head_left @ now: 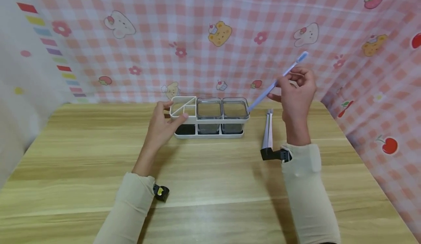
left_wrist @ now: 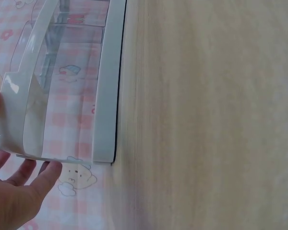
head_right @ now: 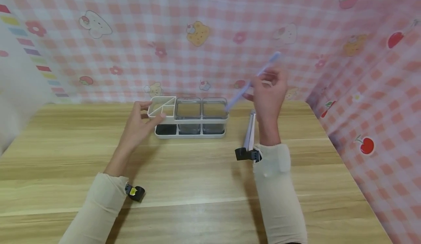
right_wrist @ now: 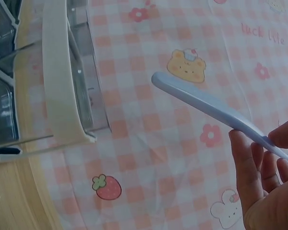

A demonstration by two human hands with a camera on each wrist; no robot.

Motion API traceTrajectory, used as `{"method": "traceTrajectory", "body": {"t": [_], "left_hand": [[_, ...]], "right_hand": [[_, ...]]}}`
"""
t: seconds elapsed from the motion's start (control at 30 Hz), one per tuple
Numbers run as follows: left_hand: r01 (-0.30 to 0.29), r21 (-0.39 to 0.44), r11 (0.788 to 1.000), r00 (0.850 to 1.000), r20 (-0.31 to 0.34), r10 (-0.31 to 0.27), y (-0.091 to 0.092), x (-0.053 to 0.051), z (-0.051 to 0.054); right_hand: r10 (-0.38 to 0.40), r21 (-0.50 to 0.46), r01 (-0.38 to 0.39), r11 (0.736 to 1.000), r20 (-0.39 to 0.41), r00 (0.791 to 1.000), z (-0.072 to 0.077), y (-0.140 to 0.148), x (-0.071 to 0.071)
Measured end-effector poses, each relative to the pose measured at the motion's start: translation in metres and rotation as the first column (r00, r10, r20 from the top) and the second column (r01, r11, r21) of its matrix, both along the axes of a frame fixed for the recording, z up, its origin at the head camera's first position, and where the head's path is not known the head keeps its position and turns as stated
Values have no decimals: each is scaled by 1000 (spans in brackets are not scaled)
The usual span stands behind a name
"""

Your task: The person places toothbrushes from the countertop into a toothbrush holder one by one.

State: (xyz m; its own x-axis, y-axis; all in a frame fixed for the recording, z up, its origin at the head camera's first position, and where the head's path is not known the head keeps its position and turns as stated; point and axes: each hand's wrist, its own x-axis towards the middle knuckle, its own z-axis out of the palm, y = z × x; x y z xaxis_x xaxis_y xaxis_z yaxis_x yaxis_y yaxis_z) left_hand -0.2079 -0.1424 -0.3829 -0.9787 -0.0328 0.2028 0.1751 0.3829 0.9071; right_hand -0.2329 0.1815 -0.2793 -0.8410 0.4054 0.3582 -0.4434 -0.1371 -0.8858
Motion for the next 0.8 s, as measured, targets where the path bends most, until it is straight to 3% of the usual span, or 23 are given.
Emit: {"method": "traceTrajectory", "body": {"t": [0.47,0.8], "left_hand": [[-1,22,1000,1000,6,1,0,3,3],[-2,26,1000,1000,9,2,0,1,2]], "right_hand": [[123,58,-119,991,-67,990,-3,-28,-4],[130,130,-121,984,-70,989,2,-47,-3]]}}
